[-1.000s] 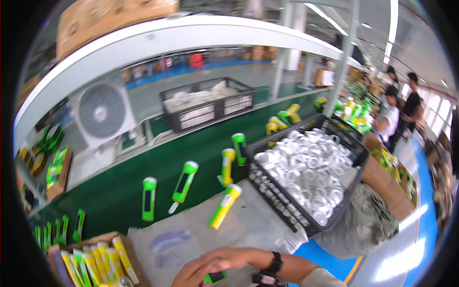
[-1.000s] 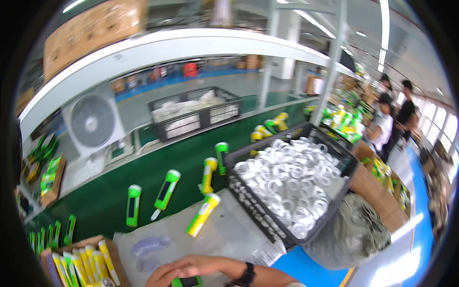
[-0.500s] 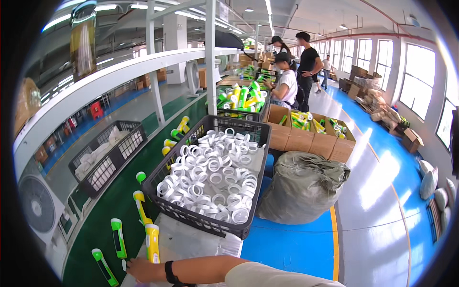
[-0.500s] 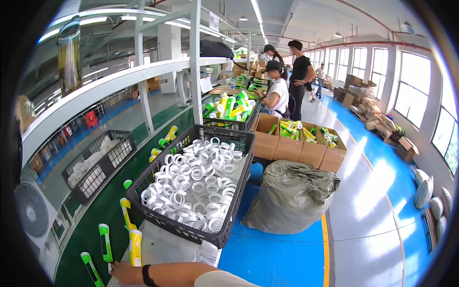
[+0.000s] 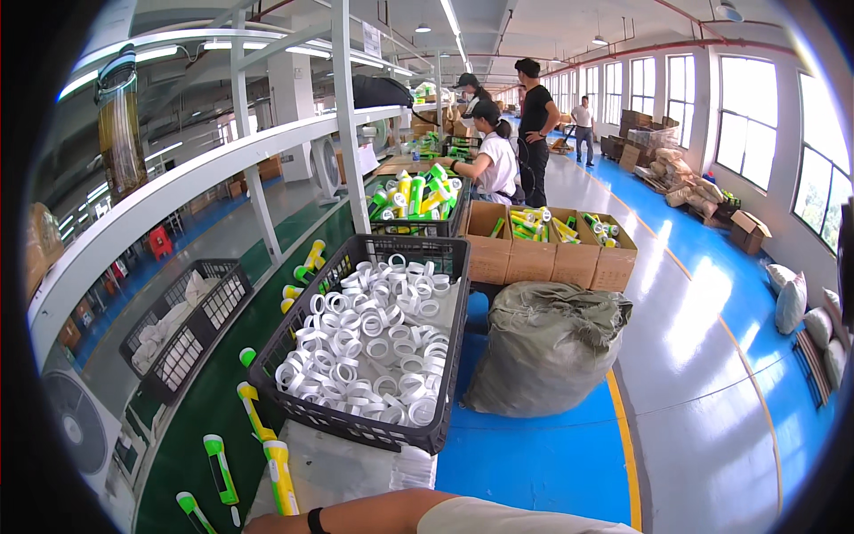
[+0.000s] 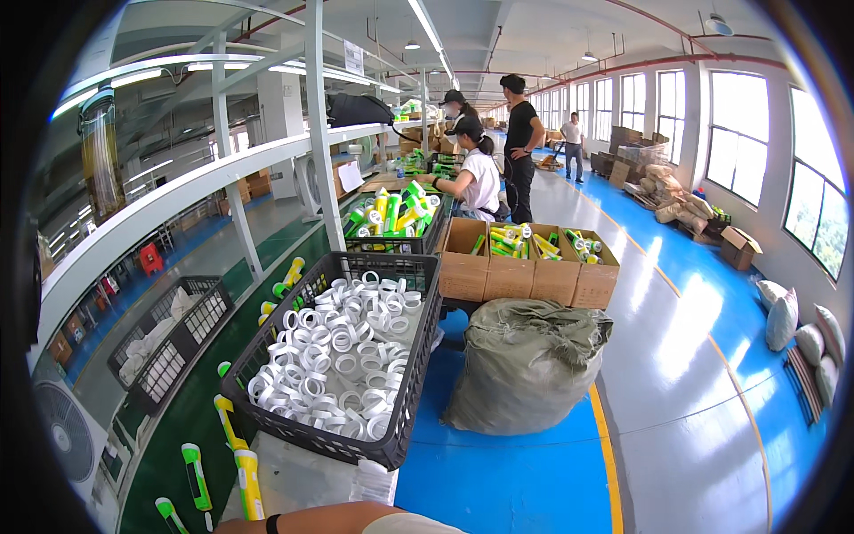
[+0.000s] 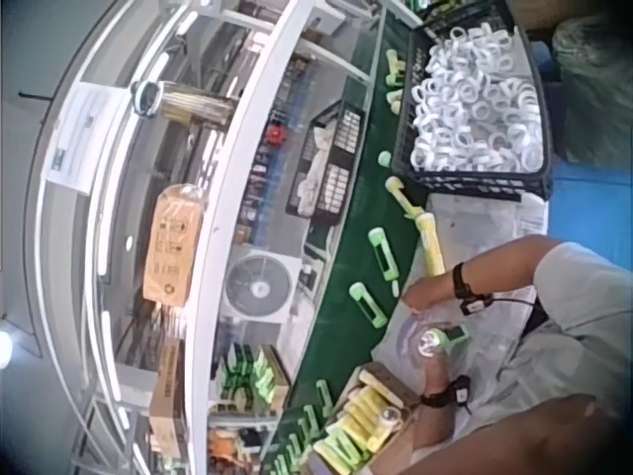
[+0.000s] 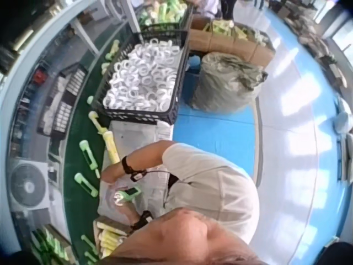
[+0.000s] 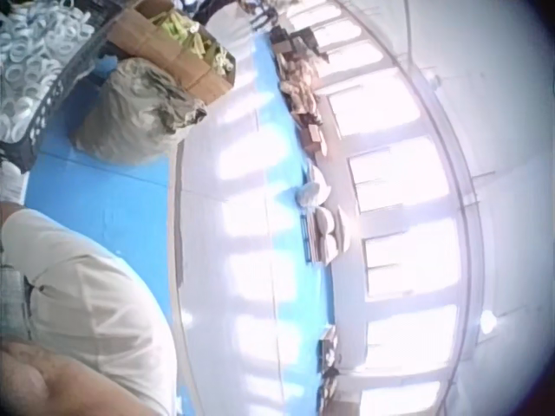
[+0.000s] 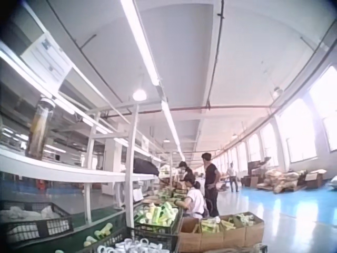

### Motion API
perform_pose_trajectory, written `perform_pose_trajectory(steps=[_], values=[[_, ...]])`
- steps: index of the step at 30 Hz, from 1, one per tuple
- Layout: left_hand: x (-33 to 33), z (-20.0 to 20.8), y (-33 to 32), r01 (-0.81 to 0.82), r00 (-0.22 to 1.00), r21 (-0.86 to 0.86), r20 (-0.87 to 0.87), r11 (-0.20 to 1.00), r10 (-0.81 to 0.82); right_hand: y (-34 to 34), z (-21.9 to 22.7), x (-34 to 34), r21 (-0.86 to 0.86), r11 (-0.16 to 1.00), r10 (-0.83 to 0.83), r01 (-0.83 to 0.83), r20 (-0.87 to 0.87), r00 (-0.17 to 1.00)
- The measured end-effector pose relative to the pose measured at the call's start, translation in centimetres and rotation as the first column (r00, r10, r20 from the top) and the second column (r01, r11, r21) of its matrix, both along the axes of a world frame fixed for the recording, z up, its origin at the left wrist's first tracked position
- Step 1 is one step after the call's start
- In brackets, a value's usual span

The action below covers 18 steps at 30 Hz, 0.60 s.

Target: Assembling parts of solar-powered flashlights by attaching lens caps to the housings and organizing them in crates.

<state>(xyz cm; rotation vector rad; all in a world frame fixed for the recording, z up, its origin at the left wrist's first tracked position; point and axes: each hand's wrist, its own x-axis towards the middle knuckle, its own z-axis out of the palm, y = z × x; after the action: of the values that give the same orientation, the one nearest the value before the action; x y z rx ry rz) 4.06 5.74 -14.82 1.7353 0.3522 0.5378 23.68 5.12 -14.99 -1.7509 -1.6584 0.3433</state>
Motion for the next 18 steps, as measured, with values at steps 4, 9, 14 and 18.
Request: perform_pose_trajectory(steps=[4, 9, 14, 18], values=[[0.8, 4.0, -2.3, -0.091, 0.994, 0.542, 0.104, 0.835, 0.041, -2.0, 1.9, 0.4, -0.053, 0.998, -0.04, 0.04, -0.004, 0.999], [2.1, 7.4, -5.1, -0.017, 0.976, 0.303, 0.21, 0.953, -0.05, -4.2, 1.9, 3.1, -0.04, 0.997, -0.068, 0.063, -0.158, 0.985], [0.2, 7.9, -4.3, 0.091, 0.991, 0.057, 0.089, 0.994, -0.096, -11.5, 15.5, 0.7, -0.041, 0.981, 0.072, -0.187, -0.826, 0.559], [0.5, 3.3, -1.4, 0.464, 0.886, -0.106, 0.08, 0.879, -0.458, -13.9, 16.1, -1.2, -0.277, 0.924, 0.027, -0.264, -0.64, 0.768]])
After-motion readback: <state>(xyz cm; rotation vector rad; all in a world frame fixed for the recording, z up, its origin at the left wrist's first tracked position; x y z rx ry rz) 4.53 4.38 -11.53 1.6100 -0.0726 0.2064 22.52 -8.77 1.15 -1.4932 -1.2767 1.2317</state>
